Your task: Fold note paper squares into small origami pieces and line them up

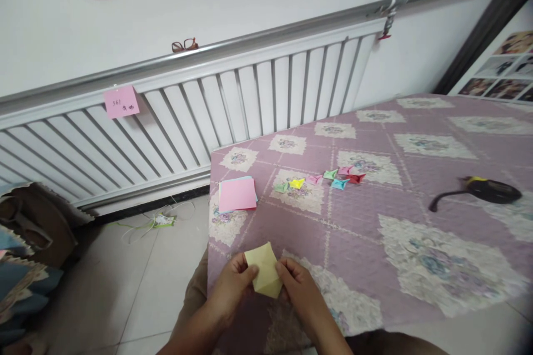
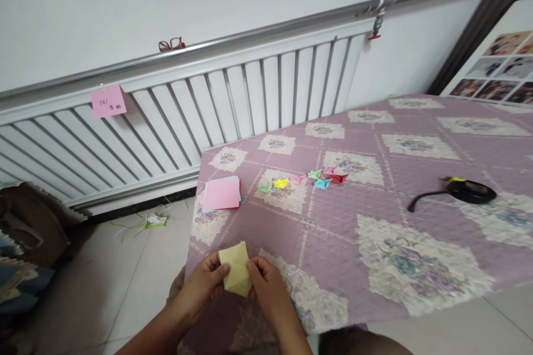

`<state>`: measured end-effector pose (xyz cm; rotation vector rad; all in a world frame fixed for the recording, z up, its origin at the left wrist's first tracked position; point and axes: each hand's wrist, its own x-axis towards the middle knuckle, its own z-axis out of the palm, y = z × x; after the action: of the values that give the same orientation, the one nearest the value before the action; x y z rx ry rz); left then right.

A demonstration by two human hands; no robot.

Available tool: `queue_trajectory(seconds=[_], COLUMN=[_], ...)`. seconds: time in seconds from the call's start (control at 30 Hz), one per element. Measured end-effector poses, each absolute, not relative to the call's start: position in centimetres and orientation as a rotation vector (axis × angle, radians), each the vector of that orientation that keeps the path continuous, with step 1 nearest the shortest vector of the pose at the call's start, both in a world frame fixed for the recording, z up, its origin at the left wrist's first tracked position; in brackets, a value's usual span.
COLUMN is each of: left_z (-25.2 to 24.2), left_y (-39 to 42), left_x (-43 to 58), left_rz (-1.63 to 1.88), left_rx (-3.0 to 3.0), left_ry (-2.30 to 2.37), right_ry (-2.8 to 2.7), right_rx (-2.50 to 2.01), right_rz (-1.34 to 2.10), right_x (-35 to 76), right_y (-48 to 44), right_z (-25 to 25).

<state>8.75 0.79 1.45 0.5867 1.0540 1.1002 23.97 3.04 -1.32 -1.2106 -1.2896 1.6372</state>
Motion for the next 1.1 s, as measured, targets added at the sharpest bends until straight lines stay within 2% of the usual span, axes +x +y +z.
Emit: queue_trajectory(seconds=[0.27, 0.5, 0.87, 1.1], left_z=[0.50, 1.15, 0.88, 1.13], left_y=[0.31, 0.50, 0.09, -0.06], left_x=[8.44, 8.85, 9.02, 8.65], left_rz=[0.970, 1.052, 1.076, 1.014], left_rx=[0.666, 0.529, 0.541, 0.611], left_ry=[0.979, 1.134, 1.250, 1.156], right_ry=[-1.333, -1.193, -1.281, -1.336], right_rx=[-1.247, -1.153, -1.173, -1.164], right_rz=[1.518, 1.645, 1.509, 1.517], right_x=[24.06, 24.11, 24.38, 24.49], right_y=[3.31, 2.95, 3.40, 3.34], right_z=[-1.54, -1.27, -1.34, -0.84])
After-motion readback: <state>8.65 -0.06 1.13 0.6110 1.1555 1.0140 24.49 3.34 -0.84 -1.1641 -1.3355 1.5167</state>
